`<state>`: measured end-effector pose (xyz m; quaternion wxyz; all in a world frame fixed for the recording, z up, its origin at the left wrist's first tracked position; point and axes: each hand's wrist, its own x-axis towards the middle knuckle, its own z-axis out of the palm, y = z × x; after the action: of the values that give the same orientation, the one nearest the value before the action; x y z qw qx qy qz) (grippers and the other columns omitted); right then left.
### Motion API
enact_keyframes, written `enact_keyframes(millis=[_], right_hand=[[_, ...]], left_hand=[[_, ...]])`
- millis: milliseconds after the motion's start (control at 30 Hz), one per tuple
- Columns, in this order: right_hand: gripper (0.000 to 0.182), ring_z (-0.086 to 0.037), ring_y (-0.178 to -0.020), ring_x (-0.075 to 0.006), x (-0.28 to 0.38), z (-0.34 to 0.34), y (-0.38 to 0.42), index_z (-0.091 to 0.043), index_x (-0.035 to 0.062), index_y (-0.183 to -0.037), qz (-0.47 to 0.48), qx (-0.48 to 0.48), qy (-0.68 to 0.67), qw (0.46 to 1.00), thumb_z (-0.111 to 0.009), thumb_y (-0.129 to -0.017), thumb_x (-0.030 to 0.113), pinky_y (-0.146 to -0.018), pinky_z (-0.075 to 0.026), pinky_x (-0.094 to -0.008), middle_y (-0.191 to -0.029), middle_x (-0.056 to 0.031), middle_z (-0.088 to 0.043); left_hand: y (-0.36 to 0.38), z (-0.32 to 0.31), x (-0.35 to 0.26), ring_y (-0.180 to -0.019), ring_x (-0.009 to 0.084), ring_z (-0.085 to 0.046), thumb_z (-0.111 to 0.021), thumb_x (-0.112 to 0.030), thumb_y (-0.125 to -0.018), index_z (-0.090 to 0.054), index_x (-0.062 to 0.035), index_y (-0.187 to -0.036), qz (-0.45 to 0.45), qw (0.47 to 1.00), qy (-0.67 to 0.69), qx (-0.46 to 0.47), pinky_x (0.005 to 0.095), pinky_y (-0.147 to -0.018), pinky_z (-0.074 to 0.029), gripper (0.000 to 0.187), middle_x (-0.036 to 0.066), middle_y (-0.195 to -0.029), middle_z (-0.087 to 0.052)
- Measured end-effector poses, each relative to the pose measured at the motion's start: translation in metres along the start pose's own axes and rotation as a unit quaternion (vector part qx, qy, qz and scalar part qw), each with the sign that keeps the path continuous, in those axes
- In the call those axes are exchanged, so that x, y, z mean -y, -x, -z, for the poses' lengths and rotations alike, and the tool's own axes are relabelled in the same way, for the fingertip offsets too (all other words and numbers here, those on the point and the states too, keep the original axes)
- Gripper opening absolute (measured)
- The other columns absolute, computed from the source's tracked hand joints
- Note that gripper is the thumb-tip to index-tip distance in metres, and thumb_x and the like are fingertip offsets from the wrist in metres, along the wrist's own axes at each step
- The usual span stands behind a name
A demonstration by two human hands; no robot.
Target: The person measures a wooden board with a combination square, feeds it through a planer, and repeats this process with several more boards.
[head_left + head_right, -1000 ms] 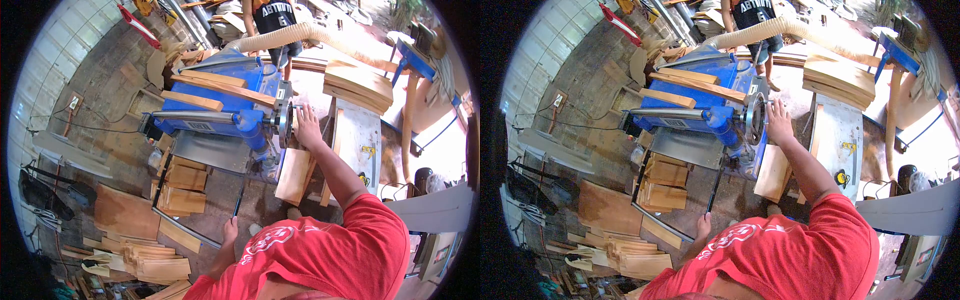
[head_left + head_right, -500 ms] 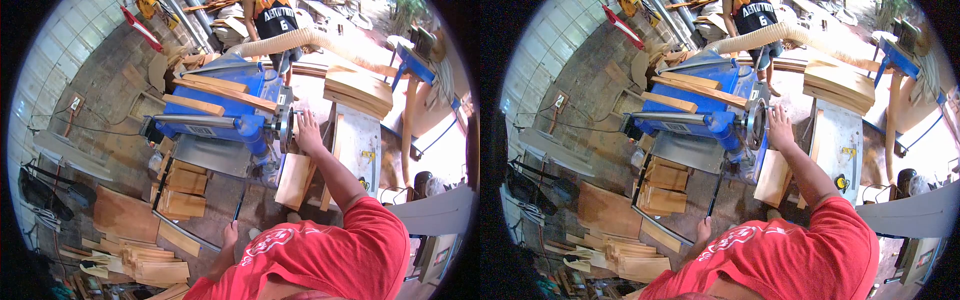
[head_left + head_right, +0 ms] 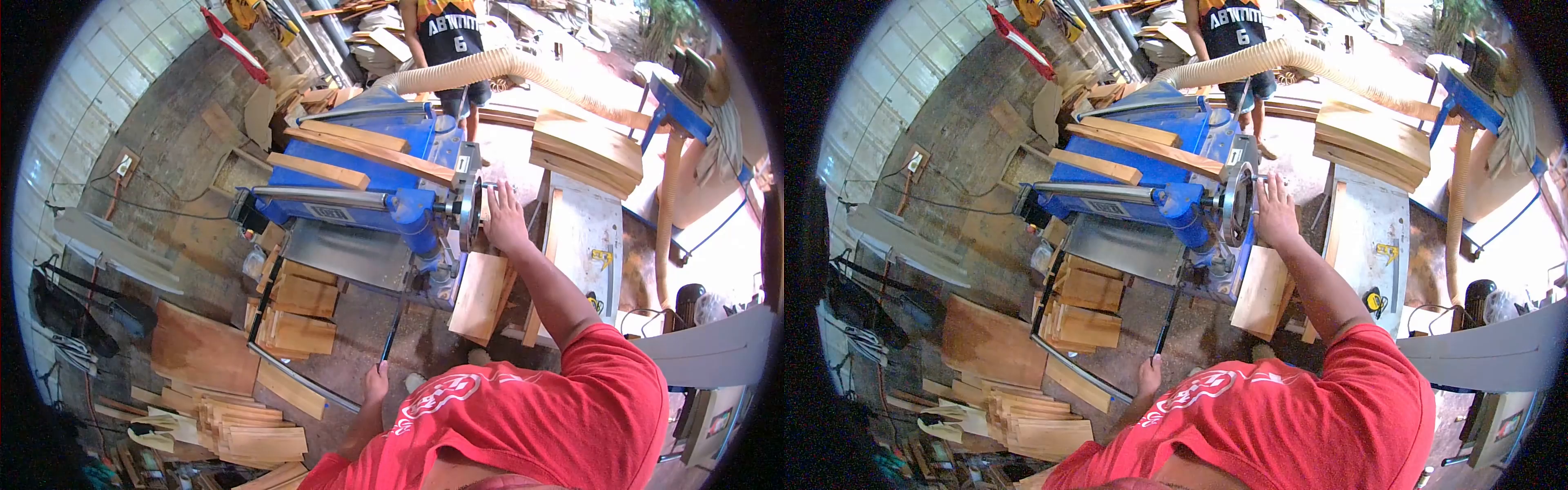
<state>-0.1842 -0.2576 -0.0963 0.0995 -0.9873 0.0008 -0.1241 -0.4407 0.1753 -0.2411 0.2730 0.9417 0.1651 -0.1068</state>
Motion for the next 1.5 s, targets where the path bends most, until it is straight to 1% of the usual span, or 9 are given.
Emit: enact_keyframes(millis=[500,600,667,700,800,933,1167,1233,1500], right_hand=[[0.077,-0.015,-0.146,-0.0367,0.000,0.002,0.000,-0.027,0.0050,-0.148,0.005,-0.005,0.002,1.000,-0.062,-0.083,0.025,-0.110,-0.031,-0.0520,-0.156,-0.0217,-0.019],[0.067,-0.023,-0.143,-0.0342,-0.006,0.008,-0.006,-0.036,0.0061,-0.144,0.012,-0.039,-0.022,0.999,-0.061,-0.084,0.025,-0.107,-0.035,-0.0527,-0.152,-0.0197,-0.027],[0.053,-0.042,-0.132,-0.0335,-0.016,0.021,-0.027,-0.049,0.0080,-0.134,-0.026,0.025,-0.085,0.996,-0.060,-0.085,0.024,-0.101,-0.041,-0.0508,-0.140,-0.0191,-0.045],[0.053,-0.042,-0.132,-0.0335,-0.021,0.027,-0.037,-0.049,0.0080,-0.134,-0.024,0.024,-0.084,0.996,-0.060,-0.085,0.024,-0.101,-0.041,-0.0508,-0.140,-0.0191,-0.045],[0.036,-0.058,-0.108,-0.0367,-0.026,0.047,-0.063,-0.061,0.0082,-0.119,-0.041,-0.089,-0.178,0.979,-0.056,-0.087,0.023,-0.094,-0.046,-0.0464,-0.112,-0.0189,-0.063],[0.040,-0.059,-0.106,-0.0371,-0.020,0.064,-0.103,-0.061,0.0068,-0.120,-0.001,-0.137,-0.227,0.964,-0.059,-0.086,0.026,-0.094,-0.046,-0.0446,-0.109,-0.0203,-0.064],[0.057,-0.054,-0.119,-0.0380,0.009,0.077,-0.178,-0.050,0.0049,-0.132,0.062,0.009,-0.251,0.966,-0.064,-0.084,0.033,-0.099,-0.043,-0.0436,-0.122,-0.0256,-0.060],[0.062,-0.057,-0.116,-0.0380,0.021,0.084,-0.192,-0.048,0.0013,-0.133,0.069,0.052,-0.241,0.967,-0.065,-0.083,0.034,-0.100,-0.044,-0.0428,-0.122,-0.0262,-0.059],[0.061,-0.057,-0.116,-0.0369,0.019,0.072,-0.233,-0.048,0.0010,-0.133,0.055,0.083,-0.197,0.975,-0.066,-0.084,0.033,-0.100,-0.044,-0.0423,-0.123,-0.0249,-0.059]], left_hand=[[-0.003,-0.009,0.009,-0.091,0.0487,-0.059,-0.042,-0.048,-0.098,-0.065,-0.0002,-0.096,-0.012,1.000,0.006,-0.025,0.0537,-0.077,-0.046,0.053,0.029,-0.092,-0.063],[-0.001,-0.007,0.004,-0.090,0.0483,-0.059,-0.042,-0.048,-0.098,-0.065,-0.0001,-0.095,-0.015,0.999,0.015,-0.025,0.0534,-0.077,-0.046,0.053,0.029,-0.092,-0.063],[0.001,-0.005,0.002,-0.090,0.0482,-0.059,-0.042,-0.049,-0.098,-0.065,-0.0001,-0.095,-0.016,0.999,0.023,-0.029,0.0535,-0.076,-0.046,0.054,0.029,-0.091,-0.063],[0.000,-0.005,0.002,-0.090,0.0482,-0.060,-0.043,-0.049,-0.098,-0.065,-0.0003,-0.095,-0.014,0.999,0.013,-0.027,0.0535,-0.076,-0.046,0.053,0.029,-0.091,-0.063],[0.005,0.006,-0.010,-0.089,0.0482,-0.060,-0.043,-0.049,-0.097,-0.065,-0.0004,-0.095,-0.015,1.000,0.011,-0.024,0.0534,-0.075,-0.046,0.053,0.029,-0.089,-0.063],[0.002,-0.004,0.000,-0.088,0.0483,-0.060,-0.046,-0.047,-0.097,-0.064,0.0002,-0.095,-0.007,0.999,0.019,-0.037,0.0523,-0.074,-0.046,0.051,0.029,-0.087,-0.063],[0.001,-0.003,0.000,-0.085,0.0465,-0.061,-0.046,-0.050,-0.096,-0.066,-0.0021,-0.090,0.001,0.998,0.039,-0.038,0.0527,-0.073,-0.046,0.052,0.026,-0.086,-0.065],[0.001,0.001,-0.001,-0.088,0.0467,-0.061,-0.048,-0.050,-0.095,-0.066,-0.0035,-0.097,-0.002,0.999,-0.013,-0.030,0.0535,-0.075,-0.047,0.050,0.027,-0.089,-0.065],[0.006,0.011,-0.012,-0.091,0.0470,-0.061,-0.045,-0.052,-0.095,-0.065,-0.0034,-0.102,0.009,1.000,0.001,-0.019,0.0536,-0.078,-0.047,0.053,0.027,-0.091,-0.065]])
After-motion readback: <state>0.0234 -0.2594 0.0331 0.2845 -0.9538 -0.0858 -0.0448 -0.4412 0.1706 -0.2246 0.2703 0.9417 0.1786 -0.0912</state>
